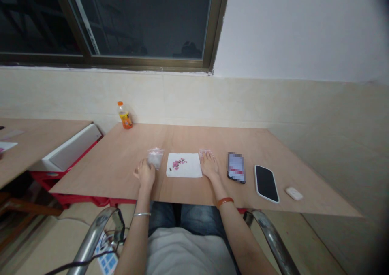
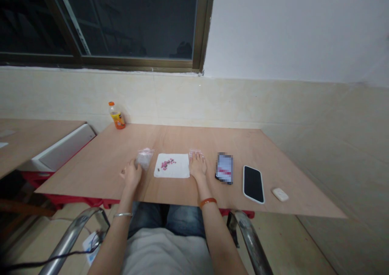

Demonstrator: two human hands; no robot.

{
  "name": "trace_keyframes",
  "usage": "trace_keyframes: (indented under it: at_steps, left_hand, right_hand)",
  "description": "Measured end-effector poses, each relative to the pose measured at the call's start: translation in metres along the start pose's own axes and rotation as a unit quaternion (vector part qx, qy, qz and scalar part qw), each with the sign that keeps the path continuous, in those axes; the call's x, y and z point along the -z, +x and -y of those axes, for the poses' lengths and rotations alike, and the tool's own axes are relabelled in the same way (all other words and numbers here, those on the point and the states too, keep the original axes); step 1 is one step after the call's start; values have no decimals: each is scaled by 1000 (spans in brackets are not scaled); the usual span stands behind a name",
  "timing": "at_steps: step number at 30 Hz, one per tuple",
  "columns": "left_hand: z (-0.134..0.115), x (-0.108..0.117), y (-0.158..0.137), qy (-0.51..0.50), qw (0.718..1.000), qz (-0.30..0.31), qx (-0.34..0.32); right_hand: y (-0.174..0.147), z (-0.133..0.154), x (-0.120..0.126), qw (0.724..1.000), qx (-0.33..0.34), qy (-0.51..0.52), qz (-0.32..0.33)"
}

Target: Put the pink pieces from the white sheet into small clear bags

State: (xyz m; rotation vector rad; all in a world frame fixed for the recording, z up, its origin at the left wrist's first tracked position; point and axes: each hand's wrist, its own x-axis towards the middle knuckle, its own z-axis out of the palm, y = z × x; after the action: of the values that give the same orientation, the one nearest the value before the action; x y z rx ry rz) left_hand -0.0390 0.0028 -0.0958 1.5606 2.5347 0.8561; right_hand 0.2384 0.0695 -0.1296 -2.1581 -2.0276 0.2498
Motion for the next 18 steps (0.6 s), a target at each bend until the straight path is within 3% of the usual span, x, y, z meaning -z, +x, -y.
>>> trace_keyframes:
  at_steps: [10, 18]
  left_hand:
    - [7, -8, 1, 14, 1000, 15, -18]
    - [12, -12, 6, 4, 999, 33, 9]
  right_hand:
    - [1, 0, -4, 1000, 7, 0, -21]
    - [3, -1, -8, 1000, 5, -3, -28]
